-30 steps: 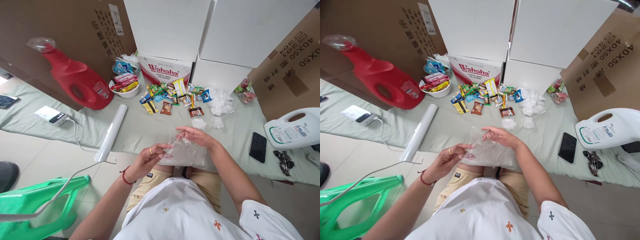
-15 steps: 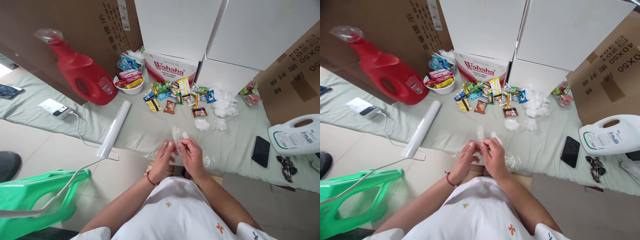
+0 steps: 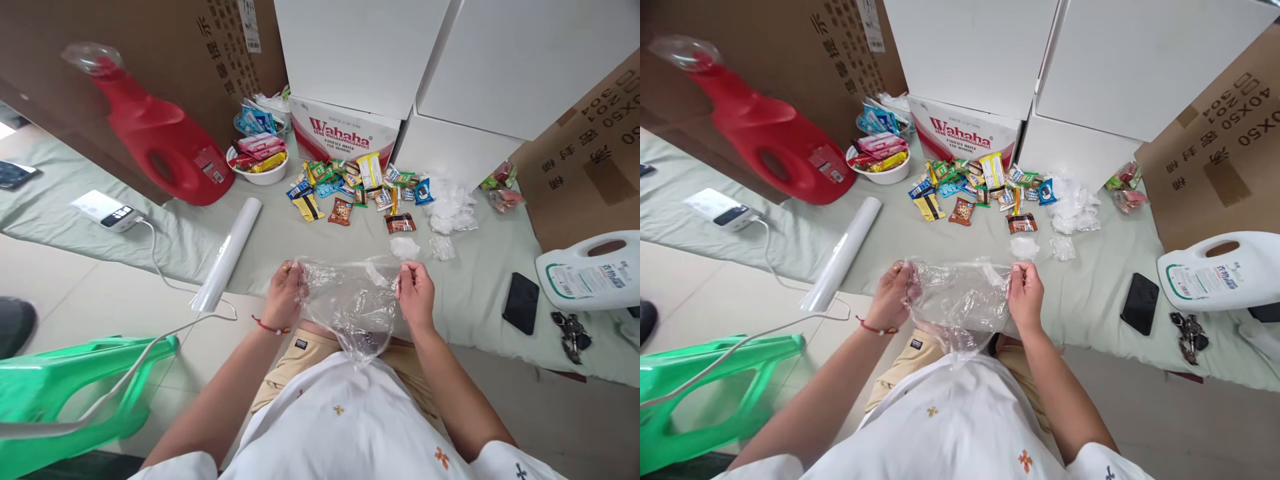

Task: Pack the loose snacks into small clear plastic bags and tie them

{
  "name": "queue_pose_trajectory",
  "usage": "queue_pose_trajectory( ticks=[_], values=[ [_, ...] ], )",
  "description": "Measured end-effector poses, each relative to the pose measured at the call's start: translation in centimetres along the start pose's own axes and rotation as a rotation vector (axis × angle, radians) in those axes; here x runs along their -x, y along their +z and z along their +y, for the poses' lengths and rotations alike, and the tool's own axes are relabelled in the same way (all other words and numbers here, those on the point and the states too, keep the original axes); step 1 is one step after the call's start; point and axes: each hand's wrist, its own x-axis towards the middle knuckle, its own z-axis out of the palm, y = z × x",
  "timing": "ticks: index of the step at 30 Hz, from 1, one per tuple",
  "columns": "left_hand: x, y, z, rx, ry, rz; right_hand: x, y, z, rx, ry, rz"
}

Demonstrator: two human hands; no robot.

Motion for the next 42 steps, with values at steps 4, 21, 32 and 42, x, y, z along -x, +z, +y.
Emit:
queue_pose_trajectory(
  ticks=[4,21,32,42],
  values=[
    [-4.2,-3.9,1.4,-0.401,0.021,-0.018,-3.8,0.7,1.9,0.042,0.009,-0.115],
    [-3.1,-1.2,-1.7,-1.456,0.643,-0.589,-7.5,-1.5,3.5,0.22,-0.108,-0.247],
    [-2.6,-2.1,-2.8,-1.673,0.651,-0.634,-5.8,-5.3,2.4,0.724,-0.294,-0.303],
    [-2.2,0.1,-3.9,-1.589,0.71,-0.616,-9.6,-2.5,-1.3,0.885,-0.578,-0.203]
  ],
)
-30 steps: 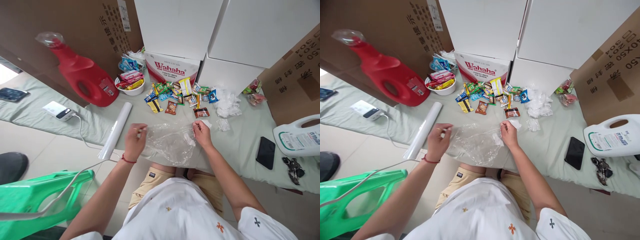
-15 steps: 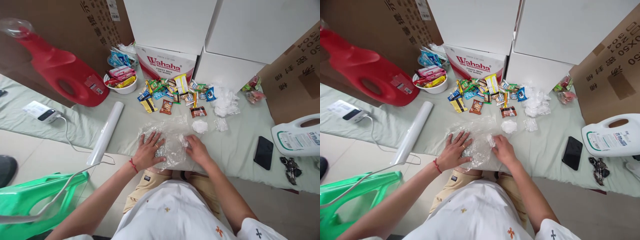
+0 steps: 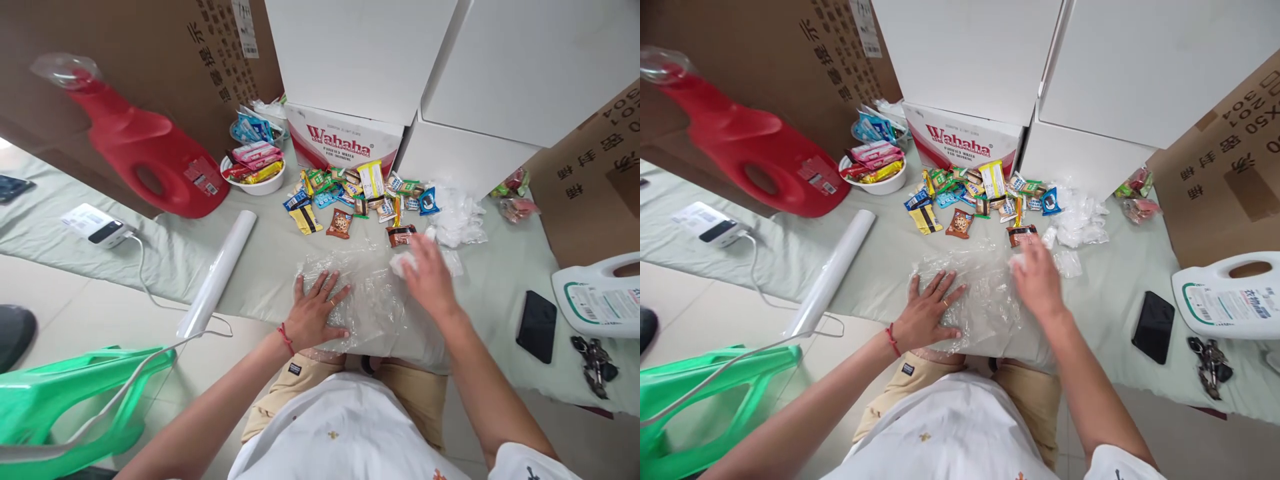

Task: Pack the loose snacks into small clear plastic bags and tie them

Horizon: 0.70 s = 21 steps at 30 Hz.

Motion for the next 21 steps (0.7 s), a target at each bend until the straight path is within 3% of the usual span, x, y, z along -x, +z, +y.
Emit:
queue_pose_trajectory(
  ticks=[2,3,6,9,12,15,18,21],
  values=[
    [0.5,-0.2,-0.5,-0.002,-0.011,0.027,1.9,2.5,-2.2,-0.034,-0.19,-0.19],
    [0.8,-0.4,-0.9,-0.006,-0.027,0.046,2.9,3.6,-2.6,-0.034,-0.218,-0.258],
    [1.9,-1.0,-2.3,-0.009,-0.055,0.084,5.4,5.2,-1.0,-0.026,-0.155,-0.331],
    [2.6,-1.3,-3.4,-0.009,-0.022,0.09,4.9,4.0,2.0,-0.09,-0.104,-0.366],
    [2.7,-1.2,-3.6,-0.063,-0.004,0.092,0.3,1.9,3.2,-0.109,-0.009,-0.42],
    [2.7,-1.1,-3.4,-0.138,0.001,0.084,-7.0,1.7,2.1,0.092,0.107,-0.294],
    [2.7,-1.1,-3.4,-0.176,0.01,0.087,-13.6,4.3,0.4,0.317,0.204,-0.224],
    [2.7,-1.1,-3.4,-0.18,0.019,0.101,-17.2,7.5,-0.4,0.412,0.259,-0.262]
  ],
)
